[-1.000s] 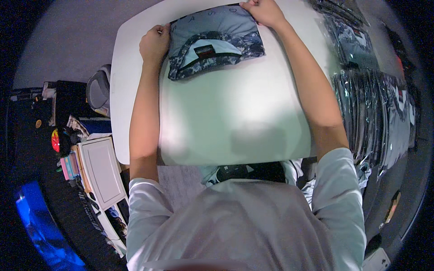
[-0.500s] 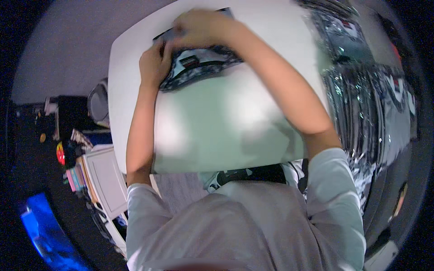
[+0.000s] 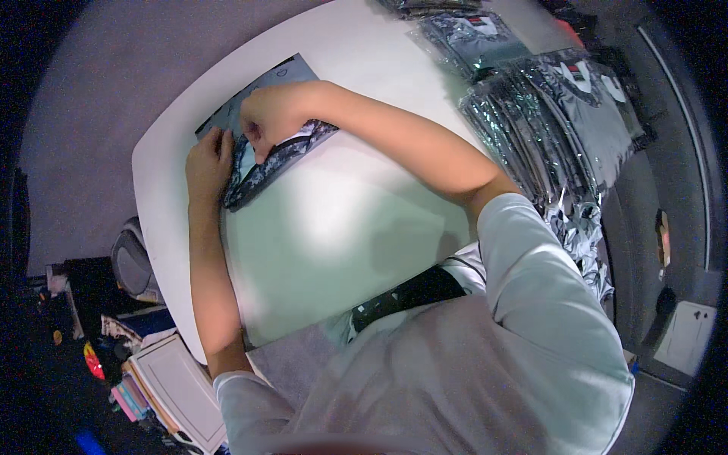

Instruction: The person is folding a grey shirt and placing it neatly.

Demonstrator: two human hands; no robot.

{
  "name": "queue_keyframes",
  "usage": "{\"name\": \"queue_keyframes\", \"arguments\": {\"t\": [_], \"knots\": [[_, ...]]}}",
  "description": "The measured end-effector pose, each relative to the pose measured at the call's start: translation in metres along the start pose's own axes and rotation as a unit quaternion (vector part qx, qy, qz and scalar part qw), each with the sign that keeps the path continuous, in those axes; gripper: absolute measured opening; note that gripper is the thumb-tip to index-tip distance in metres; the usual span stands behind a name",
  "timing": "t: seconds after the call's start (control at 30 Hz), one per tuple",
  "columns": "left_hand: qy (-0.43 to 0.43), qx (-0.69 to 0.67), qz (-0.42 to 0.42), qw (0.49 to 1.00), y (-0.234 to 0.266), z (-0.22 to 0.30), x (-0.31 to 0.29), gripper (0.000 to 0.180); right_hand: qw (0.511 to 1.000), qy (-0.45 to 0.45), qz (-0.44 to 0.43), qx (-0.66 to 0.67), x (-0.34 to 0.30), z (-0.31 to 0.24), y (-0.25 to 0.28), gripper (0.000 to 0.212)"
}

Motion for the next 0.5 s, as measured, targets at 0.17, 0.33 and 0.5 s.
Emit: {"name": "queue_keyframes", "arguments": {"t": [0.17, 0.33, 0.5], "knots": [[0.019, -0.010, -0.023, 1.000, 0.003, -0.001, 0.003, 0.031, 0.995, -0.093, -0.021, -0.018, 0.001, 0.010, -0.013, 0.034], [-0.006, -0.034, 0.006, 0.999, 0.000, -0.002, 0.006, 0.033, 0.986, -0.133, -0.097, -0.035, 0.014, 0.025, -0.010, 0.042], [-0.003, -0.029, 0.016, 0.999, -0.002, -0.007, 0.001, 0.034, 0.941, -0.251, -0.220, 0.053, 0.039, 0.031, 0.075, 0.046]]}}
Point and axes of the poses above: each hand's wrist, its own x-axis towards the middle knuckle, its own y-axis out of the back of the hand, z = x × y, the point moved 3 cm from there along x, towards the middle knuckle, and after that the axes turned 3 degrees about x, right-handed, at the moved point
